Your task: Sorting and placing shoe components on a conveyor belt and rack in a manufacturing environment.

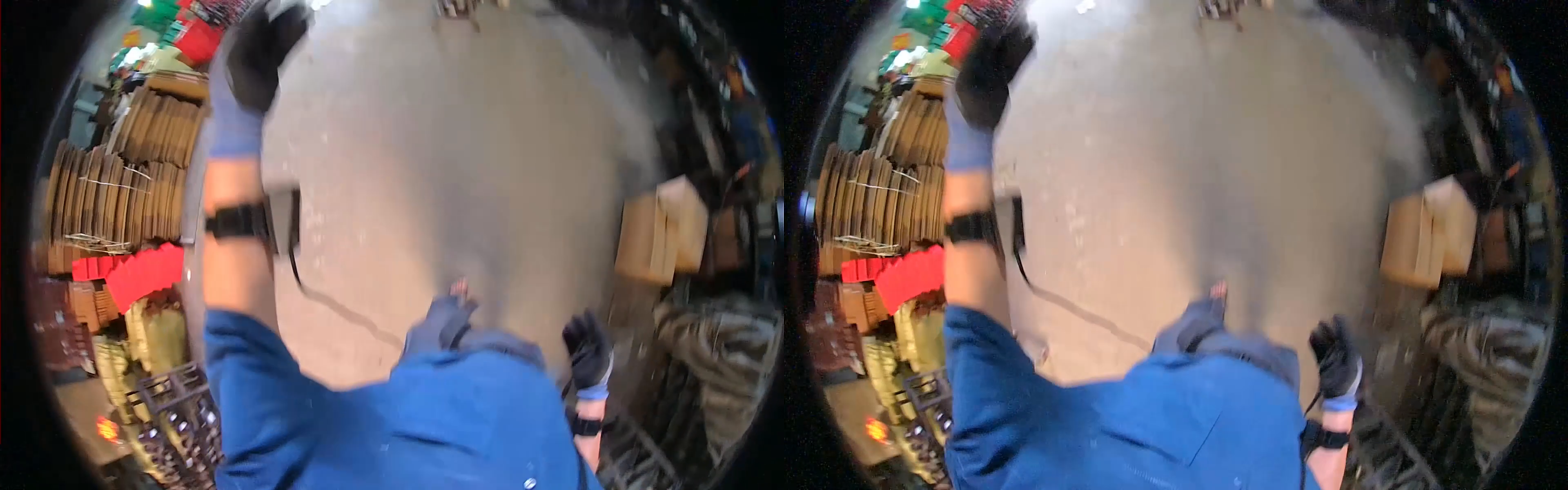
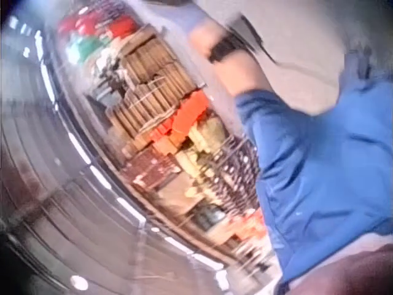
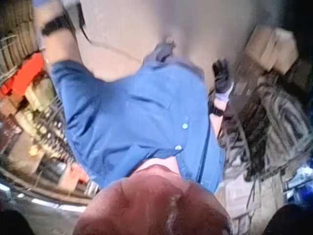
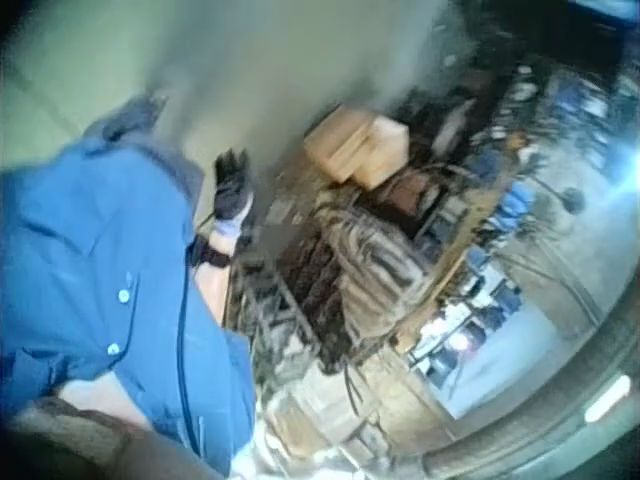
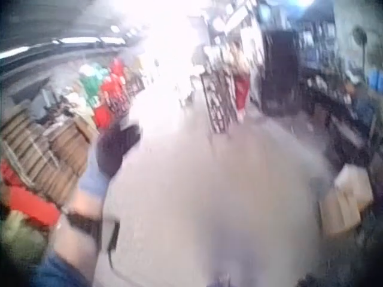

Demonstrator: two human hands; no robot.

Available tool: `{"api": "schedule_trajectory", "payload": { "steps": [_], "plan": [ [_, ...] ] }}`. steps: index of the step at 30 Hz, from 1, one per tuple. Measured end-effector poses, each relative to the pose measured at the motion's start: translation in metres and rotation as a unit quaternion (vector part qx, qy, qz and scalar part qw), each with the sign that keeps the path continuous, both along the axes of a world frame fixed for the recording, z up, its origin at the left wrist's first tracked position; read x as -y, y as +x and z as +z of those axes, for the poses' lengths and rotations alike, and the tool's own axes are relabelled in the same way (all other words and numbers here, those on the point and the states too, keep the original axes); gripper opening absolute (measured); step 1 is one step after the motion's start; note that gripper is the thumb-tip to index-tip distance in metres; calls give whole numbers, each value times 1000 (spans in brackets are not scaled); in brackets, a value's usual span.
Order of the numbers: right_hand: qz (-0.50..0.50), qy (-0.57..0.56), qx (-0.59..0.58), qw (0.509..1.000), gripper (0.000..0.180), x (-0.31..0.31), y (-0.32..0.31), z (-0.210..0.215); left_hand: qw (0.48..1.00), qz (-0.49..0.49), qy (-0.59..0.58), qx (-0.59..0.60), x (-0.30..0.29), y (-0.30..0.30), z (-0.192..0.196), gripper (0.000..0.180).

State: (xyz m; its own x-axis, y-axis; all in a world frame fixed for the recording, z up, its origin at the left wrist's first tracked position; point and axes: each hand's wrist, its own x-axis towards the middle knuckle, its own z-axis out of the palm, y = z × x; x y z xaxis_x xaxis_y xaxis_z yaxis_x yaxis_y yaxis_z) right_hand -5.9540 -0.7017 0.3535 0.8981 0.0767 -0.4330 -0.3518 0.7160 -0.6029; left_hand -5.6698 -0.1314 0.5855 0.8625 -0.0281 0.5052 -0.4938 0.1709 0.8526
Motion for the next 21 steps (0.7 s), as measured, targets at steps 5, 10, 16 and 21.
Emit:
{"api": "schedule_trajectory", "payload": {
  "steps": [5,10,16,21],
  "plan": [
    [93,-6,-48,994,44,-66,155,-4,971,105,-90,-195,-1,-8,-113,51],
    [191,-10,2,981,44,-125,323,-20,858,135,-137,-476,9,-23,-261,48],
    [283,41,28,958,44,-244,573,-24,707,283,-164,-627,-37,-15,-370,46],
    [434,14,46,900,44,-398,750,5,677,443,-222,-544,-61,19,-365,34]
  ]
}}
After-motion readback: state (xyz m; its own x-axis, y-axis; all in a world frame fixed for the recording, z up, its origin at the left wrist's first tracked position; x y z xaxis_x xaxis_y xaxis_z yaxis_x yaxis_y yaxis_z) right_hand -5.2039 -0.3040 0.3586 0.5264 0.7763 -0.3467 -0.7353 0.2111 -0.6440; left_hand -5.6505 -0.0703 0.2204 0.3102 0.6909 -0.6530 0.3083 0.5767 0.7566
